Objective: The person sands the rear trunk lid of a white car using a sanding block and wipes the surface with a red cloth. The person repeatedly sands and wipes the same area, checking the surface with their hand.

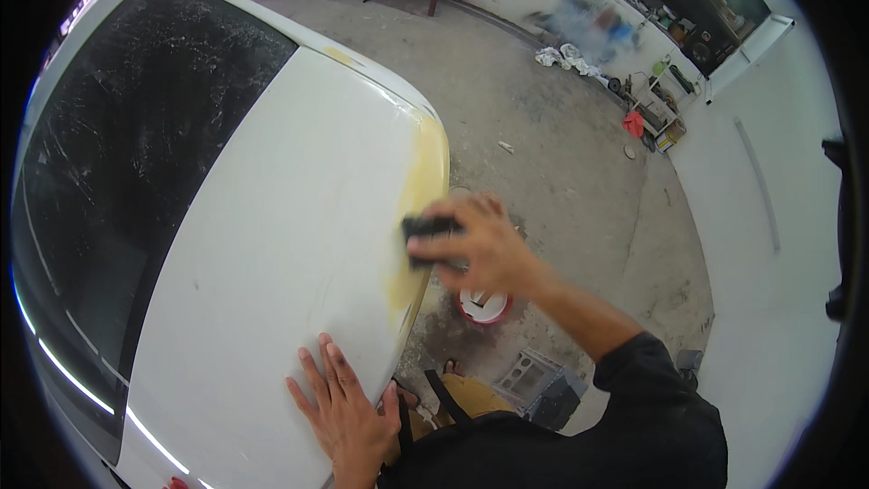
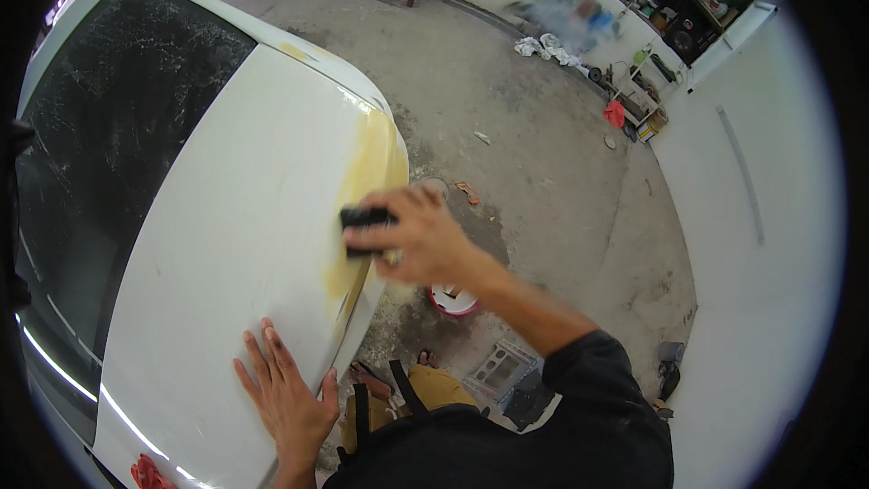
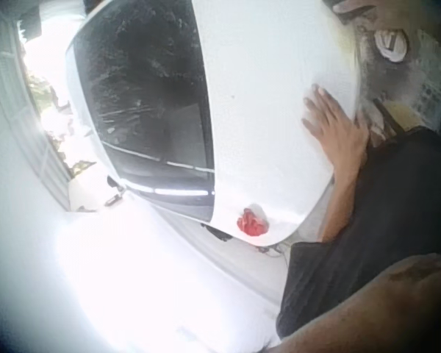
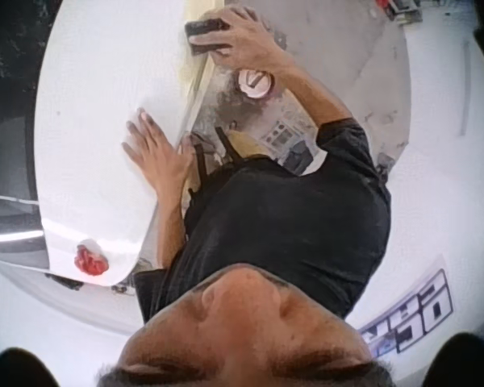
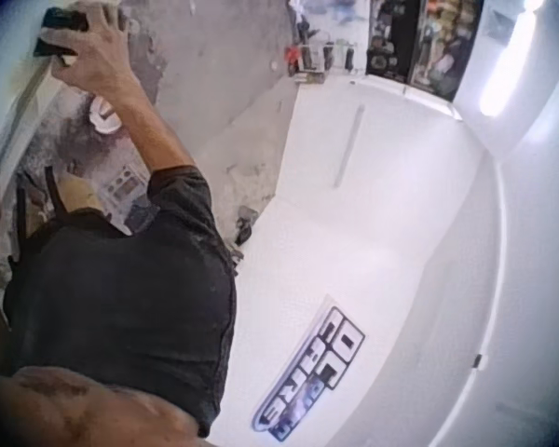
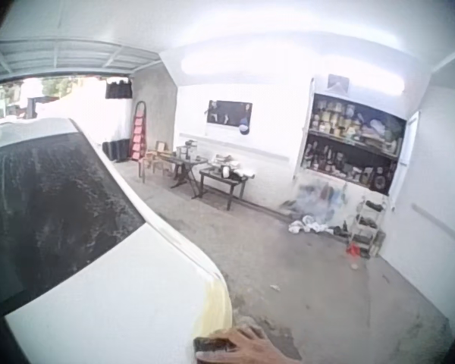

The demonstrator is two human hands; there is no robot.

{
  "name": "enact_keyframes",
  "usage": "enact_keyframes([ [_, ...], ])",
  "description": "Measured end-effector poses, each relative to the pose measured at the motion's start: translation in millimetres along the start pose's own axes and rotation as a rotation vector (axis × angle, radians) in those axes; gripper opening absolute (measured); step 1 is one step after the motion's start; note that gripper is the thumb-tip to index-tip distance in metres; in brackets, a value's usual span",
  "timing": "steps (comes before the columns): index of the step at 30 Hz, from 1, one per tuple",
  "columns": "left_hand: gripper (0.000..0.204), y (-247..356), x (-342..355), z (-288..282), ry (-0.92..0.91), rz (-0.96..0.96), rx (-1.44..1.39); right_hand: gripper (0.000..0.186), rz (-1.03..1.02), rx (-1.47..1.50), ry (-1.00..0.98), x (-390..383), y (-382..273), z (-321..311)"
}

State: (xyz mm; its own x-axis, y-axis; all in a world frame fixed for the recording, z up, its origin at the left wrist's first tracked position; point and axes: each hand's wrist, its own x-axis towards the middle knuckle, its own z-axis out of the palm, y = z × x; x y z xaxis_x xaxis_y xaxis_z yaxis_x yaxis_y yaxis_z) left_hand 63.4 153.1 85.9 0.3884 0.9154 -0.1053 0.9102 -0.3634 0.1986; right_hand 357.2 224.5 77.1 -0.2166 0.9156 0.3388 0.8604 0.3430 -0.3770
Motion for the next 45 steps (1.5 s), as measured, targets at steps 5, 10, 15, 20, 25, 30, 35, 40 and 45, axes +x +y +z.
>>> enact_keyframes([
  [5, 0.113, 4, -2, -1, -0.012, -0.028, 0.055, 0.045, -0.104, 0.176, 0.043, -3, -10, -2],
  [10, 0.114, 5, -2, 4, 0.015, -0.023, 0.054, 0.047, -0.119, 0.257, -0.031, -7, -3, 5],
  [15, 0.116, 7, 0, 6, 0.032, 0.002, 0.113, 0.052, 0.13, 0.498, 0.051, 55, 132, 3],
  [20, 0.116, 10, -1, 4, -0.011, -0.024, 0.135, 0.054, 0.128, 0.337, -0.02, 80, 180, 2],
  [25, 0.112, 9, -1, 4, -0.001, -0.006, 0.146, 0.047, 0.042, 0.285, 0.174, 8, 52, 11],
  [30, 0.103, 13, 2, -5, 0.048, 0.1, 0.229, 0.051, -0.062, 0.469, 0.139, -80, -68, 11],
  [35, 0.094, 43, 49, -5, -0.037, 0.309, 0.363, 0.055, 0.328, 0.39, 0.303, -148, -37, -4],
  [40, 0.086, 117, 218, 13, -0.005, 0.447, 0.381, 0.056, 0.579, 0.248, 0.449, -246, 2, -16],
  [45, 0.07, 181, 377, 13, -0.168, 0.746, 0.603, 0.057, 0.831, 0.135, 0.57, -376, 3, -30],
])
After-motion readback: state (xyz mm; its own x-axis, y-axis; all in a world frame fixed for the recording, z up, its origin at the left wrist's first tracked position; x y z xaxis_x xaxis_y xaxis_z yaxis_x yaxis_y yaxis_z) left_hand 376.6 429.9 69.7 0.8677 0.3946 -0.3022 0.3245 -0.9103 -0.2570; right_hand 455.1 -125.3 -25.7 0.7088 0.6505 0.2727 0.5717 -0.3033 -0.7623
